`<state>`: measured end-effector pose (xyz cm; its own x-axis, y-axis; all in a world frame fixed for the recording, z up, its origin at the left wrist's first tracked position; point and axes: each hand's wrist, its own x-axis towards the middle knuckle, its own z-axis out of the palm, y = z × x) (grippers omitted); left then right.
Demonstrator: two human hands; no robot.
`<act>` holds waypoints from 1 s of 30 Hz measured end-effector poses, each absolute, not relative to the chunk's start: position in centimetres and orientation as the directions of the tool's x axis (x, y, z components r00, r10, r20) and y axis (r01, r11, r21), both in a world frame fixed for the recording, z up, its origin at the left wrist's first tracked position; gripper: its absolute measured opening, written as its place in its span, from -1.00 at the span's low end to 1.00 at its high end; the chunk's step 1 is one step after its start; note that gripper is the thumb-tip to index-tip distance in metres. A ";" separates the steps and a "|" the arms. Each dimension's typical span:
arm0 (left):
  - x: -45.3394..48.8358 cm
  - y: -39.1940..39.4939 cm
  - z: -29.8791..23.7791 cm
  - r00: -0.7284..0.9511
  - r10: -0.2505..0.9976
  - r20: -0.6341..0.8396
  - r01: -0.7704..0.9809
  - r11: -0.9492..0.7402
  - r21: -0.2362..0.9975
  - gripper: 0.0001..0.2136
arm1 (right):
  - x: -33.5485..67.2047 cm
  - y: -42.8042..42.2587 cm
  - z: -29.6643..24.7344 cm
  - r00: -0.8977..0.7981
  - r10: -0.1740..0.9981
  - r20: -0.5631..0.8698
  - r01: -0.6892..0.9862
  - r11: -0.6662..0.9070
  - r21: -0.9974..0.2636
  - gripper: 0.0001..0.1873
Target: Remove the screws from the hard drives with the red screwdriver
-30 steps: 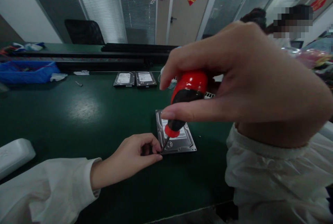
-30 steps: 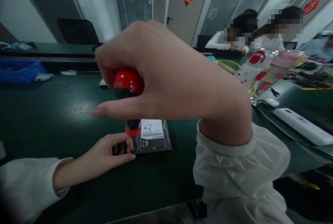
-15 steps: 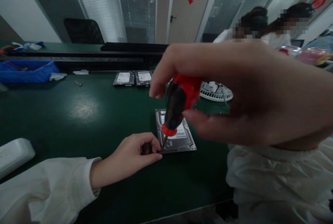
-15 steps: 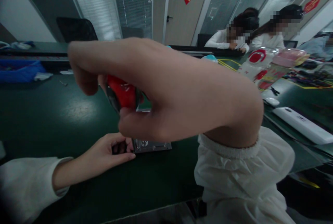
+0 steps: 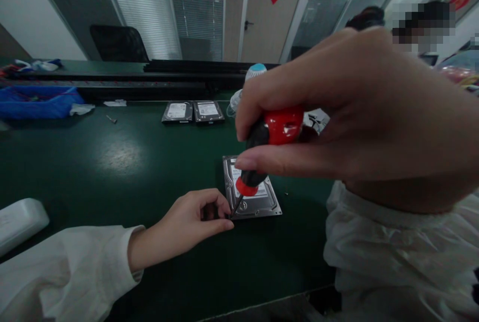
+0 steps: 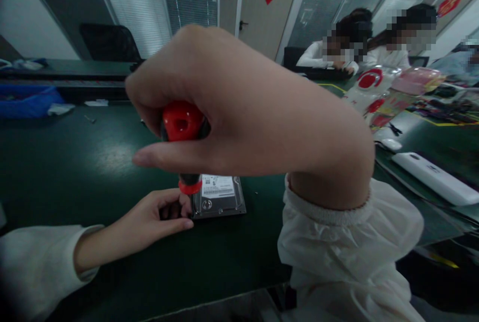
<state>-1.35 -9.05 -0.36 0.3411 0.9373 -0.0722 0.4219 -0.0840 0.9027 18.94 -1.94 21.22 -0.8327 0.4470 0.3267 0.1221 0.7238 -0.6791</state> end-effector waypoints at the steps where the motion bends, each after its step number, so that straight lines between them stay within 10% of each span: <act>1: -1.4 -9.0 -0.4 0.339 0.938 -0.071 0.422 -0.084 0.903 -0.77 | 18.9 -1.9 21.2 -0.854 0.418 0.311 0.148 0.767 -0.625 -0.88; 12: -1.4 -9.2 -0.7 0.336 0.941 -0.040 0.392 -0.101 0.914 -0.77 | 18.7 -2.0 21.1 -0.899 0.338 0.278 0.169 0.854 -0.492 -0.74; 19: -1.5 -9.0 -1.1 0.323 0.944 -0.063 0.416 -0.082 0.906 -0.72 | 18.8 -1.8 21.0 -0.784 0.597 0.167 0.150 0.443 -0.884 -0.80; 23: -1.5 -9.0 -1.4 0.312 0.946 -0.091 0.397 -0.043 0.917 -0.66 | 19.2 -1.7 19.9 -0.845 0.509 0.162 0.169 0.542 -0.823 -0.86; 26: -1.5 -9.1 -1.4 0.314 0.944 -0.098 0.404 -0.039 0.914 -0.66 | 19.6 -1.7 18.5 -0.723 0.556 0.410 0.009 0.601 -0.799 -0.75; 30: -1.4 -9.2 -1.1 0.316 0.945 -0.082 0.403 -0.055 0.914 -0.66 | 19.6 -1.1 18.7 -0.767 0.376 0.519 0.070 0.854 -0.515 -0.77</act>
<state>-1.38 -9.17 -1.15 0.3155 0.9454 -0.0821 0.4029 -0.0551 0.9136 19.63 -1.06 18.69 -0.7672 0.3763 0.5194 0.0704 0.8543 -0.5149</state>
